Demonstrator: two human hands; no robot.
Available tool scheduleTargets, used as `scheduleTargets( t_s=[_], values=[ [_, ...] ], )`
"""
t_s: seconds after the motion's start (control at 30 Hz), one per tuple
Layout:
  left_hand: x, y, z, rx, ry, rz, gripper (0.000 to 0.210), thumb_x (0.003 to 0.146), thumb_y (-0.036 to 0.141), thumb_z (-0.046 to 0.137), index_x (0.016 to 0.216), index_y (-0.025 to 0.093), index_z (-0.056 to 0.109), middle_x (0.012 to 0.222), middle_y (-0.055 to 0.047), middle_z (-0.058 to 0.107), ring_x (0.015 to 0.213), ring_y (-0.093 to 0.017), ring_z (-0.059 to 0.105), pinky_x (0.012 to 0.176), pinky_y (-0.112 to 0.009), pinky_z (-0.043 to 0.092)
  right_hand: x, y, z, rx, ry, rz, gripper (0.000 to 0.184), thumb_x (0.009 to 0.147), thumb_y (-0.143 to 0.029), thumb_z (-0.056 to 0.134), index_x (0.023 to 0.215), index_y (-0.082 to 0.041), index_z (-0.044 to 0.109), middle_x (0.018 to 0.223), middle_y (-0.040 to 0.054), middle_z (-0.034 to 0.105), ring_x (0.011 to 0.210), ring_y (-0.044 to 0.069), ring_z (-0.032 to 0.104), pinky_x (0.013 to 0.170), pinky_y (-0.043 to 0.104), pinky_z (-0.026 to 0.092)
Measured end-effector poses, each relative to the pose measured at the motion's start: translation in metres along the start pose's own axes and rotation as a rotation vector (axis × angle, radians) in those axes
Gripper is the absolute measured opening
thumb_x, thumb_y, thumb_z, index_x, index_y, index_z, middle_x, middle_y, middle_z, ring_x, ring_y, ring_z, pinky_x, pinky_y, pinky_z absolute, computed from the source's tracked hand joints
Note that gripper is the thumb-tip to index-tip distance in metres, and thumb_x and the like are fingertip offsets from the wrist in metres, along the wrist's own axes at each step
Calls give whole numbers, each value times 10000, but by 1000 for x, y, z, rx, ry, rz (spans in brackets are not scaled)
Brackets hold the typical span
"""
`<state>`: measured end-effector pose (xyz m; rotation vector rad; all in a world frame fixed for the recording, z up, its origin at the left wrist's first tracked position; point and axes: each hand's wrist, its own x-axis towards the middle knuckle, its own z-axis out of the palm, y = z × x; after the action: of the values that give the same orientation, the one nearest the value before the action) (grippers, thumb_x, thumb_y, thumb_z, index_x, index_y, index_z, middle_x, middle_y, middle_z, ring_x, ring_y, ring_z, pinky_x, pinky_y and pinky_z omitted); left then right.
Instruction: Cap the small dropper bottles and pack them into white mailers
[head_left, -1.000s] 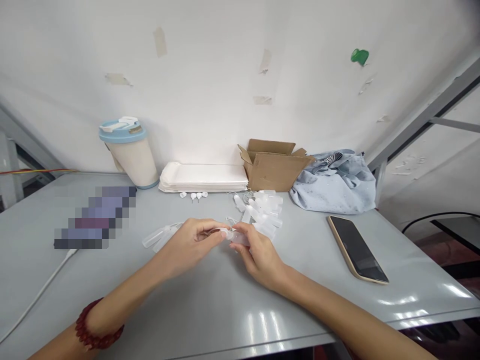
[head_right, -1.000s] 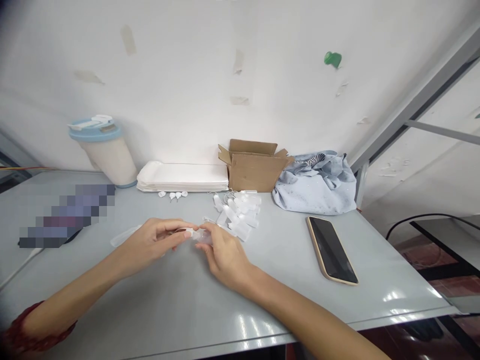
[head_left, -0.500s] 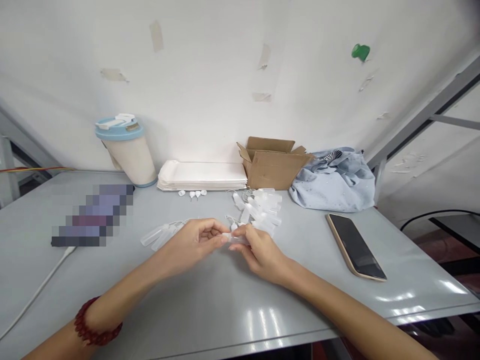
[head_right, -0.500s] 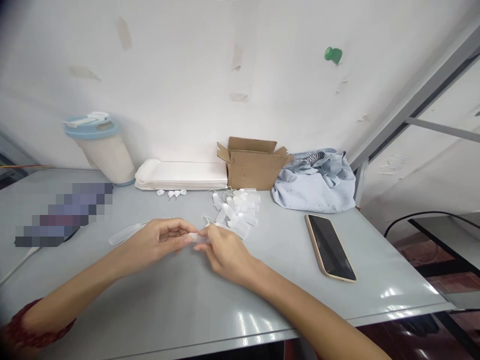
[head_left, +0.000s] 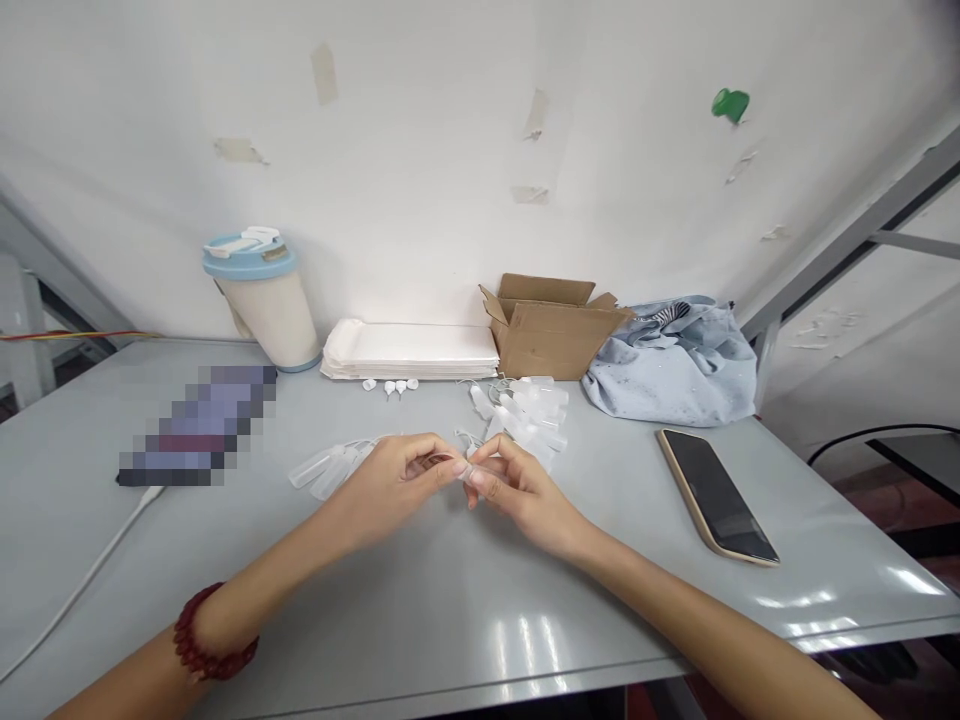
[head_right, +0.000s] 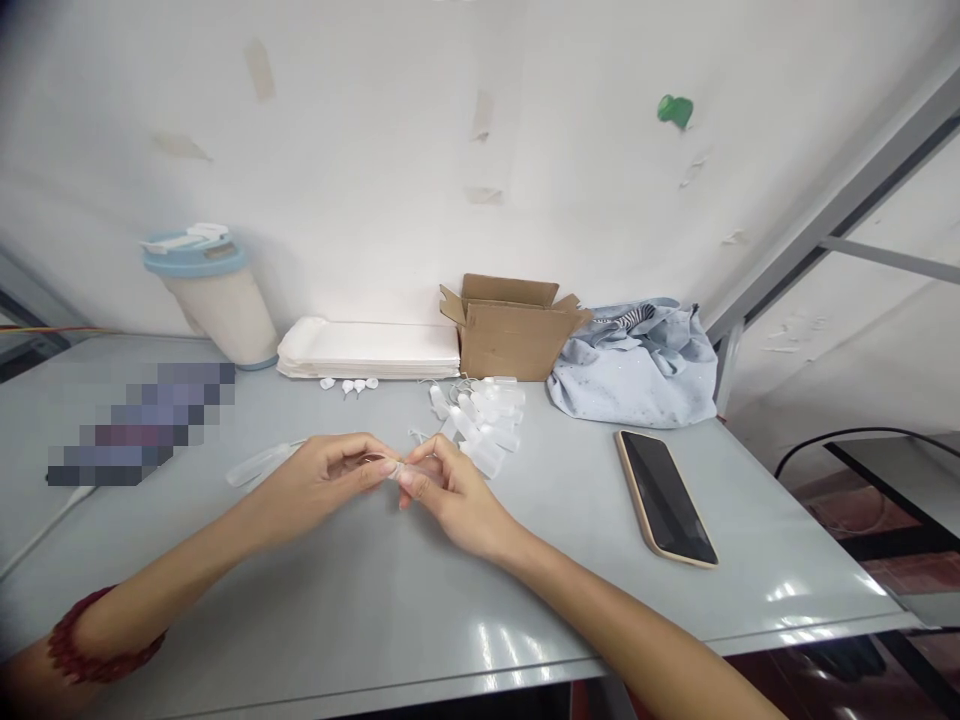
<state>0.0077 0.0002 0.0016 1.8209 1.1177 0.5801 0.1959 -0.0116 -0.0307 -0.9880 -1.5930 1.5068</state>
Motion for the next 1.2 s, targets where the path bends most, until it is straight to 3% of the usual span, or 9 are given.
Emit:
scheduleTargets(
  t_s=[0.13, 0.33, 0.5, 0.63, 0.77, 0.87, 1.03, 1.2],
  values=[
    [-1, 0, 0, 95, -11, -34, 395, 880, 465, 427, 782, 178, 680, 659, 1, 628, 598, -137, 533, 534, -234, 397, -3, 1, 3, -78, 31, -34, 299, 858, -488, 540, 922, -207, 463, 732, -20, 579, 686, 108, 524, 599, 235, 346],
    [0, -5, 1, 144, 31, 181, 260, 907, 333, 447, 903, 217, 679, 877, -23, 689, 794, -158, 596, 712, -249, 442, 0, -3, 0, 175, -70, 134, 313, 840, -495, 559, 890, -213, 433, 633, -70, 523, 435, 35, 257, 447, 202, 171],
    [0, -7, 4, 154, 78, 320, 239, 898, 261, 453, 958, 204, 677, 985, -60, 671, 880, -173, 601, 781, -273, 455, 0, -9, -2, 296, -92, 237, 329, 831, -495, 567, 834, -216, 394, 622, -69, 505, 434, 31, 187, 445, 214, 109],
    [-1, -1, 1, -4, 18, 189, 261, 895, 339, 465, 881, 205, 689, 931, -38, 684, 844, -168, 612, 758, -259, 470, 0, -7, 0, 239, -95, 185, 331, 829, -502, 568, 881, -225, 395, 626, -73, 518, 435, 36, 227, 452, 208, 146],
    [0, -1, -2, -116, -19, -50, 319, 868, 421, 483, 758, 177, 657, 687, -12, 655, 647, -154, 602, 634, -252, 474, -3, -2, 3, 42, -21, 10, 301, 847, -465, 556, 935, -224, 399, 697, -42, 570, 562, 78, 450, 532, 214, 295],
    [0, -5, -3, -127, -56, -149, 348, 840, 429, 512, 617, 168, 571, 574, 8, 584, 514, -128, 547, 523, -235, 429, -5, 1, 5, -167, 72, -81, 253, 861, -411, 541, 946, -220, 399, 737, -23, 587, 656, 109, 511, 553, 219, 327],
    [-1, -4, -4, -76, -91, -121, 349, 850, 442, 496, 648, 174, 593, 569, 12, 566, 564, -135, 553, 545, -229, 420, -8, 3, 5, -399, 116, -163, 187, 889, -371, 495, 960, -217, 416, 753, -19, 594, 621, 103, 474, 512, 210, 297],
    [-2, -1, -5, -4, -83, -7, 325, 879, 439, 470, 849, 200, 688, 733, -1, 648, 679, -143, 579, 626, -230, 440, -7, 0, 3, -332, 85, -136, 183, 892, -366, 494, 953, -220, 401, 734, -27, 602, 607, 98, 480, 514, 205, 302]
  ],
)
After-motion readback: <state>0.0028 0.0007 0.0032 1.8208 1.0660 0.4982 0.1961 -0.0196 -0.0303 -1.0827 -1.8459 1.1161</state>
